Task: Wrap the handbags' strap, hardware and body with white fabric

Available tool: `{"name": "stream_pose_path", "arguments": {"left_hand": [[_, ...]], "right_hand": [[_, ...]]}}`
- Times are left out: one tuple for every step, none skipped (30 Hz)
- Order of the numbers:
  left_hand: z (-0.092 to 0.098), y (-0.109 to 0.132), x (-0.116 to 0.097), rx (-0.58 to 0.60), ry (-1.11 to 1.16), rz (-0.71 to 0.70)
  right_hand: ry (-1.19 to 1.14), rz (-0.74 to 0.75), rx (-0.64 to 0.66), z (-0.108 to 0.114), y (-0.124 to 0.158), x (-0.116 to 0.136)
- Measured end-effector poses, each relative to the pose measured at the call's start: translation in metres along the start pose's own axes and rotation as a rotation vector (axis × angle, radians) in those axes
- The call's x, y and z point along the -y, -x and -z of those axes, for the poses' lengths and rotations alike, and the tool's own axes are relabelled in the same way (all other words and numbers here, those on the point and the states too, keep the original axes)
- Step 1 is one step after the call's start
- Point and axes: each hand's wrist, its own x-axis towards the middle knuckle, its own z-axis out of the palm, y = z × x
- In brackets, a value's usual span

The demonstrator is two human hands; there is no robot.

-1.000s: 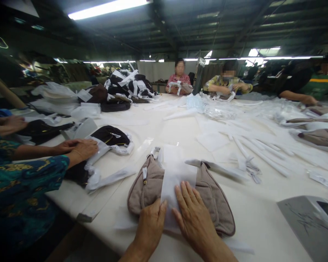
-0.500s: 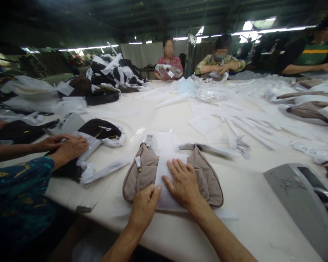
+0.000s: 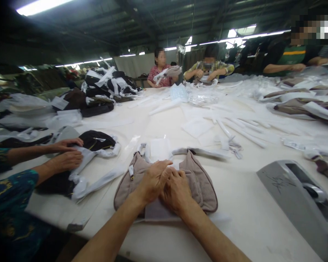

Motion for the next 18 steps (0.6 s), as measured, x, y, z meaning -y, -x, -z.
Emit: {"name": "stream_pose_path", "arguments": {"left_hand": [[-0.010,-0.006,0.007,0.071,-0.009,0.003],[-0.019,-0.009,0.014,0.105,-0.022,0.012],[-0.027,-0.009,0.020,0.119,-0.038,0.026],[-0.033,-0.008,0.025,0.116,-0.054,0.035],[-0.037,-0.006,0.029,0.108,-0.073,0.038],[-0.039,-0.003,0.032,0.109,-0.093,0.039],[-0.041,0.000,0.033,0.113,-0.112,0.036],[-0.041,0.002,0.034,0.119,-0.126,0.031],[-0.041,0.003,0.034,0.124,-0.137,0.026],[-0.041,0.003,0.033,0.124,-0.144,0.024],[-0.041,0.003,0.033,0.123,-0.151,0.023],[-0.041,0.003,0.032,0.121,-0.157,0.023],[-0.041,0.002,0.032,0.123,-0.159,0.022],[-0.040,0.001,0.032,0.130,-0.159,0.021],[-0.040,0.000,0.032,0.144,-0.157,0.019],[-0.038,-0.001,0.033,0.163,-0.154,0.016],[-0.037,-0.003,0.033,0.186,-0.150,0.009],[-0.035,-0.005,0.034,0.213,-0.144,-0.003]], "right_hand": [[-0.050,0.005,-0.019,0.001,0.001,-0.003],[-0.115,0.008,-0.046,0.003,0.003,-0.007],[-0.191,-0.003,-0.091,0.007,0.008,-0.012],[-0.268,-0.029,-0.152,0.012,0.015,-0.018],[-0.332,-0.063,-0.224,0.018,0.025,-0.025],[-0.371,-0.090,-0.288,0.025,0.036,-0.030],[-0.381,-0.092,-0.322,0.032,0.049,-0.035],[-0.359,-0.062,-0.319,0.038,0.062,-0.039],[-0.312,-0.002,-0.280,0.042,0.075,-0.042],[-0.254,0.071,-0.226,0.044,0.087,-0.044],[-0.196,0.142,-0.178,0.043,0.096,-0.045],[-0.147,0.205,-0.147,0.041,0.103,-0.046],[-0.111,0.253,-0.131,0.037,0.108,-0.047],[-0.093,0.287,-0.122,0.033,0.111,-0.048],[-0.092,0.309,-0.115,0.028,0.113,-0.048],[-0.100,0.320,-0.106,0.024,0.114,-0.048],[-0.110,0.319,-0.093,0.020,0.114,-0.049],[-0.118,0.313,-0.084,0.017,0.115,-0.049]]}}
